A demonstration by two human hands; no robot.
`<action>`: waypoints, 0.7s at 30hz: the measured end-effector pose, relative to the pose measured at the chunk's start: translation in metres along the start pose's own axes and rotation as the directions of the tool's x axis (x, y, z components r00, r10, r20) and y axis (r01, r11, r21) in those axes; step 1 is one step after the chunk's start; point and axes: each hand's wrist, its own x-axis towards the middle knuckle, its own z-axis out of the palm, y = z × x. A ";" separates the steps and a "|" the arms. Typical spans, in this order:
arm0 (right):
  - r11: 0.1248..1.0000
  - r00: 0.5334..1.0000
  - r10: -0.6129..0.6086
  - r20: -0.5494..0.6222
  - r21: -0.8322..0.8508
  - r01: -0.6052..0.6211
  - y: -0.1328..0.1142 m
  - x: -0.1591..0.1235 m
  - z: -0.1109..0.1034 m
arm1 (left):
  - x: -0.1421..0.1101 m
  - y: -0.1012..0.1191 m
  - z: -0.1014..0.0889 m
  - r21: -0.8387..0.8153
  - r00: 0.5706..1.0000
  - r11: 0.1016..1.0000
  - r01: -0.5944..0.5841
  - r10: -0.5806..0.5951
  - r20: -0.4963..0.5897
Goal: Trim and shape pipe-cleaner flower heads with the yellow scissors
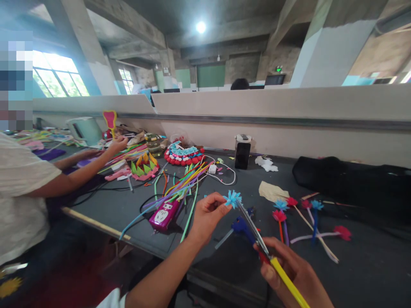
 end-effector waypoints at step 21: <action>0.970 0.994 0.085 0.066 0.224 -0.098 -0.006 0.000 0.003 | -0.003 0.004 -0.001 -0.003 0.992 0.996 0.087 -0.087 0.087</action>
